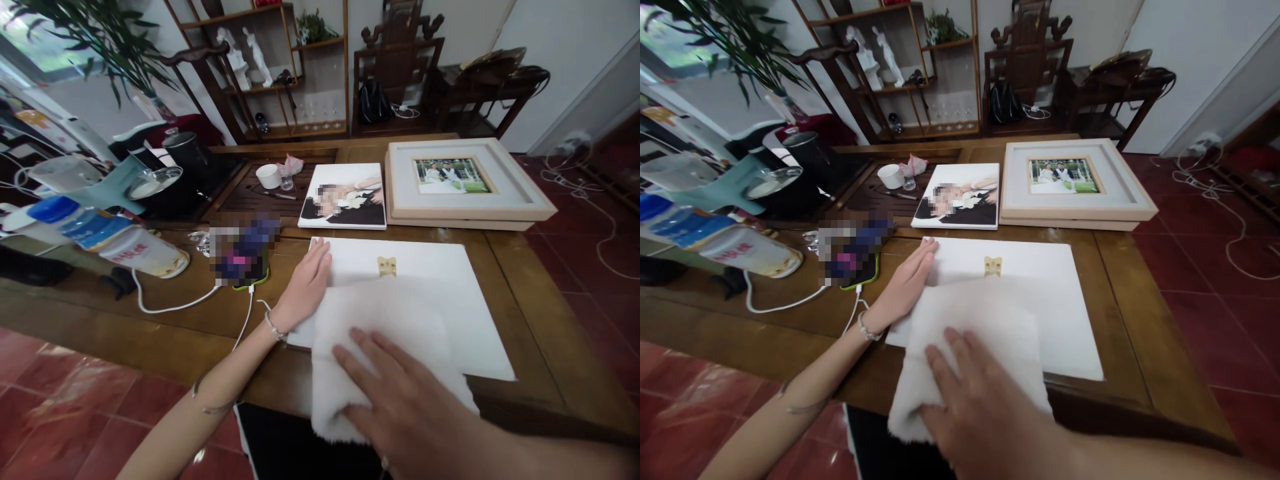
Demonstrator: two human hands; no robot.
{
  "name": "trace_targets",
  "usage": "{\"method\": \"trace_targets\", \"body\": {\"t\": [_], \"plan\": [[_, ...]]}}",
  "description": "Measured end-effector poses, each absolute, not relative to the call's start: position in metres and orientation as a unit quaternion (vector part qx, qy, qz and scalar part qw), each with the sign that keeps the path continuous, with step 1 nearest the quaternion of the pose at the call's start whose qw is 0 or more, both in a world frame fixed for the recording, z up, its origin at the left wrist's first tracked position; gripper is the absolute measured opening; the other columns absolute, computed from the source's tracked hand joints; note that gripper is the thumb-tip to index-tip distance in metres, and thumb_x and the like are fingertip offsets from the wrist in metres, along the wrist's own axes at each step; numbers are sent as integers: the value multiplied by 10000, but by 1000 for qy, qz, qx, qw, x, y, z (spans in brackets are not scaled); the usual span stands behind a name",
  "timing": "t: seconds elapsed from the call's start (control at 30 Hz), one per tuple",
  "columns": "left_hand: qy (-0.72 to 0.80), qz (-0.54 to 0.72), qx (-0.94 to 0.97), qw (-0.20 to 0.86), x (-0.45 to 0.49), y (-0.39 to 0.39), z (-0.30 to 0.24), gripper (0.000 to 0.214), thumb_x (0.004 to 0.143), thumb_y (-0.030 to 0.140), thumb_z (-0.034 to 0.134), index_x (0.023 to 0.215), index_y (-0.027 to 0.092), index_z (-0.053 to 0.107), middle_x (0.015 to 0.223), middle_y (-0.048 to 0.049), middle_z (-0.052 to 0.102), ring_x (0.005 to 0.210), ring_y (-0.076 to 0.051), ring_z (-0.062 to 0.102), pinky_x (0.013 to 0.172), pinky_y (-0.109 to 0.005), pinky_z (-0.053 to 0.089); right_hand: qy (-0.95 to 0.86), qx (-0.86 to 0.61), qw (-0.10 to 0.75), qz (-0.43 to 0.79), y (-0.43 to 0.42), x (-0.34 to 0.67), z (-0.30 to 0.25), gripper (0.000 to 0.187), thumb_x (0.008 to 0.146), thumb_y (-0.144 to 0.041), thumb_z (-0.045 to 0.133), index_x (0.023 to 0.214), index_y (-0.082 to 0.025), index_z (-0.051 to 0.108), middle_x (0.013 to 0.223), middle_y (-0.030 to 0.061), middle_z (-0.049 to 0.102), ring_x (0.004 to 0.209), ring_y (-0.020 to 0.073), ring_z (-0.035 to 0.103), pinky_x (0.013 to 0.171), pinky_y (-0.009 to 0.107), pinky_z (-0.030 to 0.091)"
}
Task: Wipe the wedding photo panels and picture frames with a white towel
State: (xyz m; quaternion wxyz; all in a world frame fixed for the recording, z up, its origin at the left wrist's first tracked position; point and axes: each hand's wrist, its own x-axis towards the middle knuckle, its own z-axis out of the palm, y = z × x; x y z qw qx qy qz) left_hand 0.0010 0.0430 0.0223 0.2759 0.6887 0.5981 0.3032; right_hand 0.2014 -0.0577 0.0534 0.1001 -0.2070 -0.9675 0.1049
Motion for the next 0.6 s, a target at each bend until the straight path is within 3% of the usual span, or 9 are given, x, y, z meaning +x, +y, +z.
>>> {"method": "trace_targets", "body": {"t": [0.13, 0.3, 0.43, 0.53, 0.6], "plan": [[602, 294, 678, 303, 3, 41, 23, 563, 994, 403, 299, 1455, 90, 378, 1560, -129, 318, 1484, -220, 169, 1215, -422, 149, -948, -287, 72, 115, 4, 208, 48, 470, 720, -160, 672, 1185, -229, 652, 1507, 117, 413, 1406, 371, 288, 1139, 557, 260], [607, 311, 655, 325, 5, 39, 23, 625, 991, 437, 305, 1508, 89, 261, 1596, -129, 206, 1490, -232, 129, 1217, -425, 117, -932, -354, 56, 57, 43, 205, 43, 506, 732, -104, 631, 1232, -183, 634, 1523, 120, 388, 1434, 372, 206, 1166, 559, 183], [597, 363, 638, 323, 4, 39, 25, 606, 1000, 427, 287, 1502, 89, 279, 1591, -124, 237, 1479, -200, 203, 1218, -373, 135, -957, -259, 75, 108, -12, 197, 48, 342, 768, -207, 645, 1107, -188, 689, 1482, 156, 436, 1400, 412, 274, 1129, 604, 246], [589, 398, 625, 323, 4, 41, 26, 573, 1002, 421, 286, 1474, 100, 345, 1558, -120, 331, 1455, -185, 282, 1213, -361, 168, -971, -180, 84, 130, -54, 199, 58, 156, 828, -265, 612, 935, -211, 712, 1422, 125, 518, 1340, 386, 404, 1087, 562, 356], [592, 405, 616, 325, 3, 42, 27, 556, 1001, 418, 293, 1455, 109, 379, 1538, -120, 373, 1439, -187, 319, 1208, -370, 187, -969, -183, 69, 152, -59, 205, 65, 138, 814, -275, 627, 910, -220, 709, 1386, 107, 559, 1312, 358, 453, 1079, 528, 385]]}}
